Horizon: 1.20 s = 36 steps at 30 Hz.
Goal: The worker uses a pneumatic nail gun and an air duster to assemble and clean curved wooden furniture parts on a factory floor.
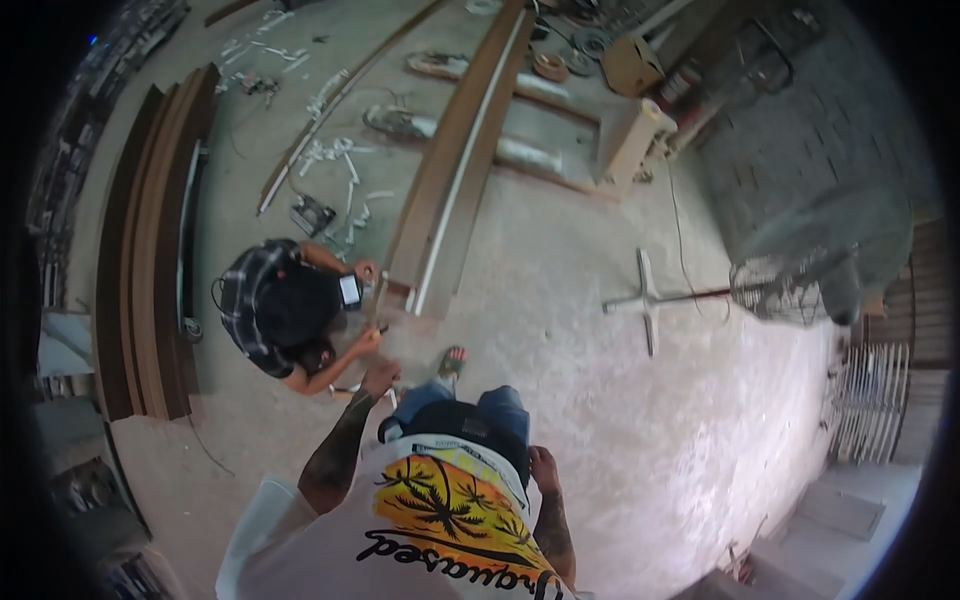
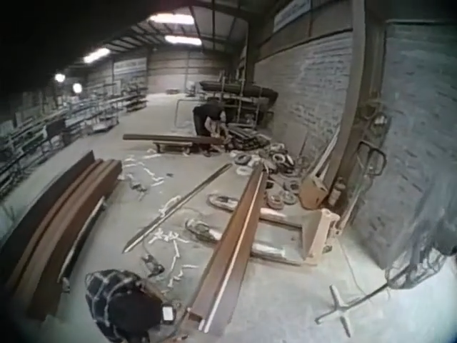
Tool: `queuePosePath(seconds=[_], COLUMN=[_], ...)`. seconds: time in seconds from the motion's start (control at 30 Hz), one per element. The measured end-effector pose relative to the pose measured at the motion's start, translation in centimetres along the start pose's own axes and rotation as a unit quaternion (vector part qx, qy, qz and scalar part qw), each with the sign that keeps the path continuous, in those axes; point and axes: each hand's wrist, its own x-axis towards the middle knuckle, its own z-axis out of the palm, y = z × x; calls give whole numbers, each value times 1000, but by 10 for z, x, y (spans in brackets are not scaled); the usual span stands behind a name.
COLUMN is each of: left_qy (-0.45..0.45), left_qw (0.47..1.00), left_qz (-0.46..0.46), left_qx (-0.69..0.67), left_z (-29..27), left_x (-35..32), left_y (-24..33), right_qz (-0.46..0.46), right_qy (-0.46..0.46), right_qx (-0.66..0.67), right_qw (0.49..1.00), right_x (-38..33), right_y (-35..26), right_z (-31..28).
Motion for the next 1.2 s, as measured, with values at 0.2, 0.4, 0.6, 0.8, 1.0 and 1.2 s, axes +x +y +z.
queuePosePath(seconds=[0.2, 0.4, 0.6, 0.8, 1.0, 1.2], left_qy=[88, 237, 63, 132, 171, 317], left_qw=[971, 947, 997, 988, 954, 912], left_qz=[127, -56, -41, -57, 28, -64], left_qx=[-185, 208, -2, 52, 246, -252], left_z=[37, 68, 201, 235, 176, 82], left_x=[44, 47, 17, 58, 162, 244], left_y=[210, 111, 42, 88, 146, 260], right_qz=[144, 104, 26, -31, -30, 19], right_qy=[-21, -77, -183, -136, -194, -152], right_qx=[13, -28, 71, -180, -297, -277], right_qw=[989, 991, 980, 974, 935, 949], right_x=[102, 250, 384, 411, 419, 445], right_y=[-62, -170, -287, -433, -494, -547], right_z=[-97, -171, -234, -150, -89, -80])
